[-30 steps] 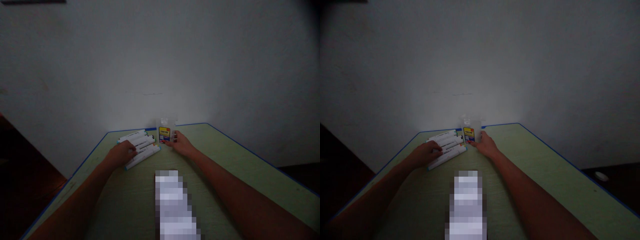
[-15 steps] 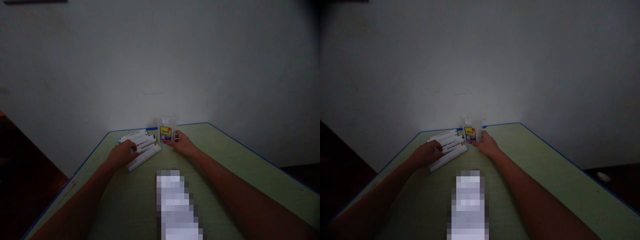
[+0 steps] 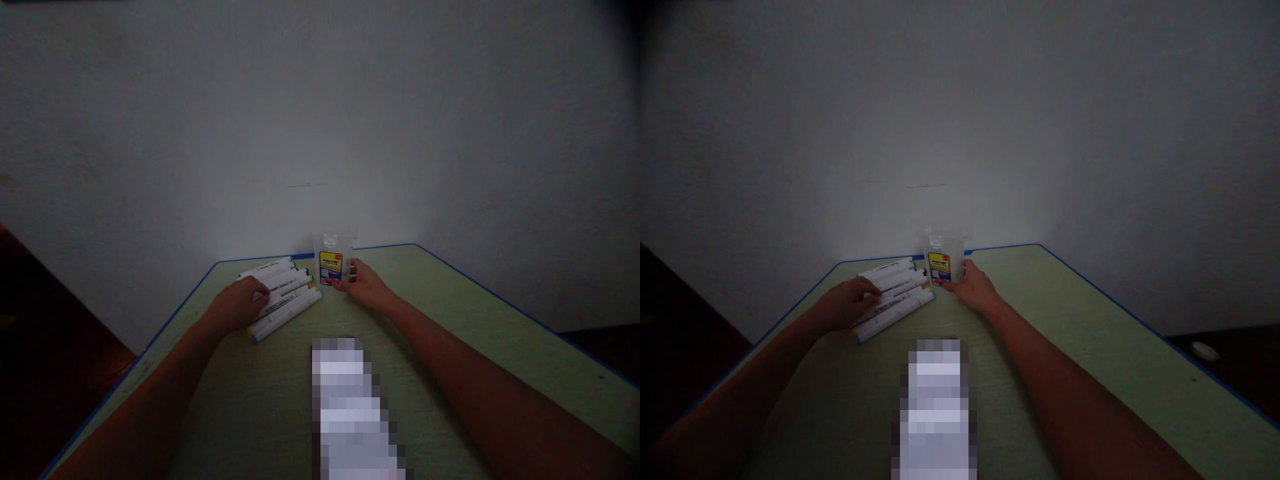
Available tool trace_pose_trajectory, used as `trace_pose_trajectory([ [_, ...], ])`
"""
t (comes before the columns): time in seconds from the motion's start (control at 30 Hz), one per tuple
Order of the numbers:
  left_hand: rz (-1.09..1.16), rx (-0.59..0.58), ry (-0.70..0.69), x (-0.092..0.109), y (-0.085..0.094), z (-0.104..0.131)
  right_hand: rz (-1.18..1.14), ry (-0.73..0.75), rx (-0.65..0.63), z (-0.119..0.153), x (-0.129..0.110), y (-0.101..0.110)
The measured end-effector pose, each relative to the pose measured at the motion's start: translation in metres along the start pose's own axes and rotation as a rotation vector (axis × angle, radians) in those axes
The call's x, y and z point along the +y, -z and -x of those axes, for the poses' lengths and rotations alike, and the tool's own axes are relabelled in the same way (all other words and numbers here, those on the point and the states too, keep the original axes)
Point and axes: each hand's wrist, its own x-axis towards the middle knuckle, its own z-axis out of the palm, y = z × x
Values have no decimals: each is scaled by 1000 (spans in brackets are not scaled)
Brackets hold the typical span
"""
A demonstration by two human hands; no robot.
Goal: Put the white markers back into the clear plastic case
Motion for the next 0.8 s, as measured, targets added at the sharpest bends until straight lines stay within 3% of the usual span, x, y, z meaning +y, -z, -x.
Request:
trace_pose_trajectory([
  [0.23, -25, -140, 85, -18, 8, 0, -4, 7, 3, 0, 0, -1],
  [0.53, -32, -39, 33, -6, -4, 0, 12, 1, 3, -1, 2, 0],
  [0.8, -38, -32, 20, -2, -1, 2, 15, 4, 1, -2, 5, -1],
])
